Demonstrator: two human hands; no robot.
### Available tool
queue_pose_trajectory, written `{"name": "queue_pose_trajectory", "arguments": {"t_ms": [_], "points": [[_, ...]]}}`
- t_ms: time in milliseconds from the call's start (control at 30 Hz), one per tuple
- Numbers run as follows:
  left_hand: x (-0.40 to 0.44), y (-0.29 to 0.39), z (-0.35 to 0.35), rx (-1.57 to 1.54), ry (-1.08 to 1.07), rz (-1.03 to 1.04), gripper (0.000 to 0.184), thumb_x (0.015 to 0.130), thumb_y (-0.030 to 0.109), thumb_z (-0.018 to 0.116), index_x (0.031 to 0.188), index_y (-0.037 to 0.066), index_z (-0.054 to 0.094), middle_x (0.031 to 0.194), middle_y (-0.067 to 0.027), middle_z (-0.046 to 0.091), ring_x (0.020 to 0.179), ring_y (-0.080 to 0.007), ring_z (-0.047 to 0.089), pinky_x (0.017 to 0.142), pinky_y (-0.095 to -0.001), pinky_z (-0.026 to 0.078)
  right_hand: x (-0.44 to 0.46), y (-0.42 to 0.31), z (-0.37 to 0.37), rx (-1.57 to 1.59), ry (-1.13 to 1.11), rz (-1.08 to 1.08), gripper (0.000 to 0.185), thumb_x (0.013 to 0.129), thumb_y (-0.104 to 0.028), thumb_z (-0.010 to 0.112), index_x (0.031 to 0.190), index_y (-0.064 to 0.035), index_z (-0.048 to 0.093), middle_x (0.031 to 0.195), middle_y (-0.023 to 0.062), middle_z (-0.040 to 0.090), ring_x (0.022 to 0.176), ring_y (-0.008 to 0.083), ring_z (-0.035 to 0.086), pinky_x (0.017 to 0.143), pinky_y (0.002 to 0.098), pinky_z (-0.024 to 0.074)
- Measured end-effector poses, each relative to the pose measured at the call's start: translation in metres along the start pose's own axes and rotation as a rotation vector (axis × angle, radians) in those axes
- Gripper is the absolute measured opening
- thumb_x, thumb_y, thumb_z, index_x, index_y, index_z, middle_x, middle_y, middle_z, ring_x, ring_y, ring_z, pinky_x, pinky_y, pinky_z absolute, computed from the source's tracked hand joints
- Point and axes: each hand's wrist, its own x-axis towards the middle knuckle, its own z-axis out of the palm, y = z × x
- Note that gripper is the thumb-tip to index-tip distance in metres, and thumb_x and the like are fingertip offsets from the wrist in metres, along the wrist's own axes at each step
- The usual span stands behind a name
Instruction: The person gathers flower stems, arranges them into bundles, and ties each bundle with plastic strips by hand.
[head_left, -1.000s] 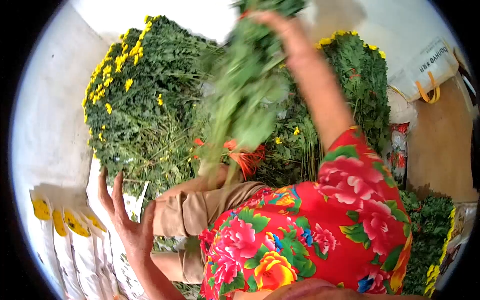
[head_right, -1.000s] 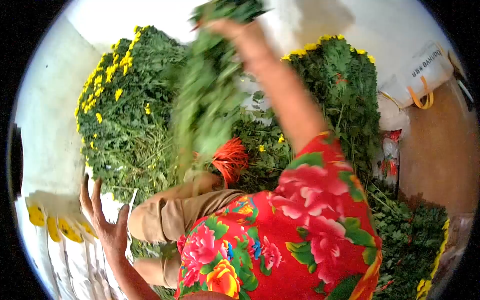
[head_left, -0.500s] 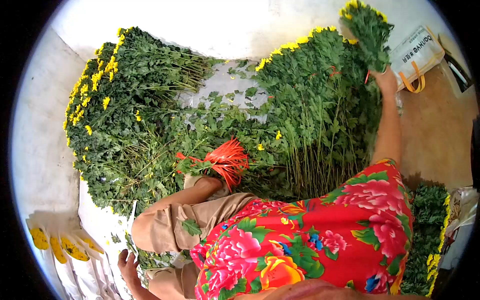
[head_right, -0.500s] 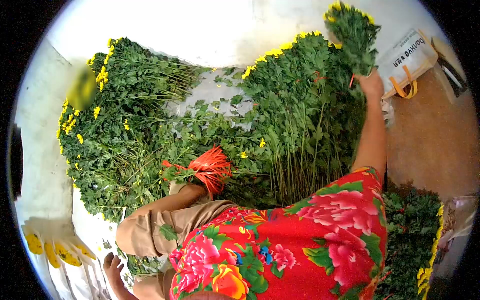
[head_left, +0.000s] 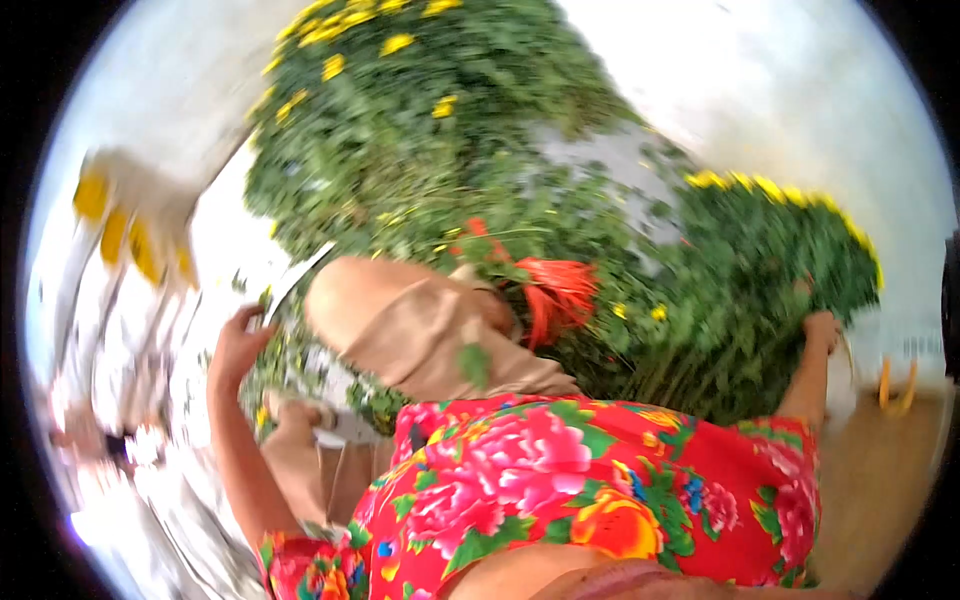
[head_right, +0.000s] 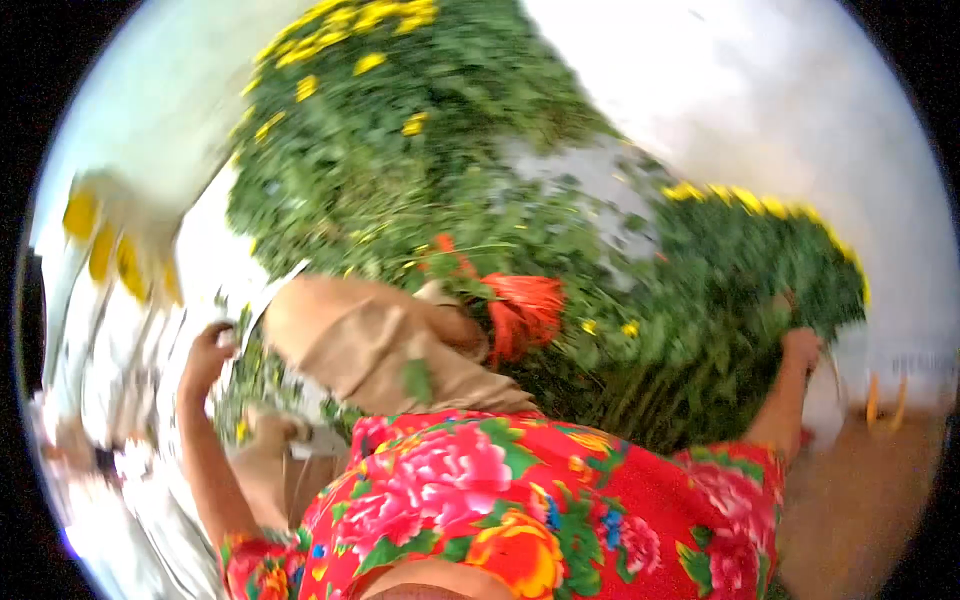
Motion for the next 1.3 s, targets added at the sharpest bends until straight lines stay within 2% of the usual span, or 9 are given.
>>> {"name": "queue_pose_trajectory", "arguments": {"t_ms": [167, 400, 667, 800, 867, 1033, 1133, 1200, 1300], "points": [[0.003, 0.088, 0.036, -0.394, -0.068, 0.154, 0.054, 0.086, 0.024, 0.071, 0.131, -0.003, 0.056, 0.126, -0.0151, 0.064, 0.107, -0.0215, 0.062, 0.090, -0.0337, 0.050, -0.031, -0.136, 0.009, 0.047, 0.279, -0.694, 0.064, 0.090, -0.036, 0.067, 0.142, -0.0058, 0.045, 0.143, 0.0178, 0.045, 0.122, 0.0388, 0.052, 0.099, 0.0528, 0.0469], [0.055, 0.021, 0.126, -0.844, -0.300, -0.060, 0.050, 0.088, 0.024, 0.070, 0.129, -0.002, 0.058, 0.117, -0.0150, 0.066, 0.101, -0.0226, 0.065, 0.083, -0.0359, 0.055, -0.267, -0.386, 0.020, 0.086, -0.090, -1.637, 0.069, 0.083, -0.029, 0.070, 0.141, -0.0010, 0.045, 0.135, 0.0246, 0.055, 0.122, 0.0398, 0.054, 0.102, 0.0442, 0.0437], [0.113, -0.029, 0.189, -1.112, -0.332, -0.398, 0.054, 0.090, 0.024, 0.069, 0.131, -0.007, 0.052, 0.117, -0.0210, 0.065, 0.102, -0.0317, 0.068, 0.088, -0.0411, 0.055, -0.367, -0.558, 0.104, 0.066, -0.068, -1.330, 0.100, 0.085, -0.045, 0.073, 0.154, -0.0005, 0.015, 0.154, 0.0230, 0.031, 0.141, 0.0414, 0.032, 0.115, 0.0463, 0.0319], [0.143, -0.020, 0.217, -1.117, -0.401, -0.495, 0.044, 0.092, 0.022, 0.067, 0.127, -0.003, 0.057, 0.114, -0.0173, 0.067, 0.099, -0.0297, 0.069, 0.085, -0.0404, 0.056, -0.360, -0.563, 0.163, 0.268, -0.286, -1.171, 0.061, 0.095, -0.031, 0.065, 0.145, -0.0060, 0.042, 0.138, 0.0158, 0.053, 0.121, 0.0380, 0.053, 0.096, 0.0468, 0.0477], [0.154, -0.012, 0.232, -1.042, -0.430, -0.502, 0.042, 0.092, 0.020, 0.066, 0.126, -0.003, 0.058, 0.114, -0.0162, 0.067, 0.098, -0.0292, 0.069, 0.082, -0.0394, 0.056, -0.356, -0.555, 0.154, 0.533, -0.197, -1.349, 0.032, 0.100, -0.028, 0.058, 0.125, -0.0075, 0.060, 0.105, 0.0133, 0.064, 0.091, 0.0322, 0.062, 0.073, 0.0444, 0.0482], [0.175, 0.028, 0.244, -1.049, -0.560, -0.538, 0.039, 0.094, 0.016, 0.064, 0.125, -0.005, 0.058, 0.113, -0.0136, 0.067, 0.094, -0.0226, 0.069, 0.078, -0.0334, 0.056, -0.408, -0.610, 0.024, 1.133, 0.234, -1.620, 0.018, 0.098, -0.018, 0.059, 0.107, -0.0034, 0.064, 0.083, 0.0125, 0.060, 0.068, 0.0293, 0.056, 0.063, 0.0408, 0.0457], [0.188, 0.039, 0.251, -0.981, -0.657, -0.494, 0.039, 0.093, 0.017, 0.065, 0.125, -0.004, 0.059, 0.112, -0.0117, 0.068, 0.093, -0.0207, 0.068, 0.079, -0.0331, 0.055, -0.445, -0.693, -0.015, 0.898, 0.255, -1.637, 0.044, 0.093, -0.031, 0.067, 0.124, -0.0008, 0.057, 0.109, 0.0187, 0.062, 0.097, 0.0331, 0.063, 0.080, 0.0409, 0.0513], [0.198, 0.043, 0.252, -0.910, -0.658, -0.382, 0.036, 0.093, 0.012, 0.065, 0.124, -0.004, 0.059, 0.110, -0.0120, 0.068, 0.095, -0.0207, 0.068, 0.083, -0.0316, 0.055, -0.471, -0.740, -0.021, 0.717, 0.313, -1.707, 0.109, 0.074, -0.046, 0.082, 0.153, -0.0038, 0.021, 0.150, 0.0243, 0.036, 0.138, 0.0364, 0.037, 0.113, 0.0493, 0.0316], [0.209, 0.047, 0.242, -0.845, -0.636, -0.335, 0.032, 0.094, 0.012, 0.064, 0.121, -0.004, 0.060, 0.109, -0.0111, 0.067, 0.091, -0.0192, 0.067, 0.080, -0.0304, 0.054, -0.491, -0.792, -0.008, 0.205, 0.083, -1.592, 0.114, 0.070, -0.043, 0.085, 0.153, -0.0024, 0.018, 0.148, 0.0201, 0.039, 0.138, 0.0364, 0.037, 0.115, 0.0555, 0.0260]]}}
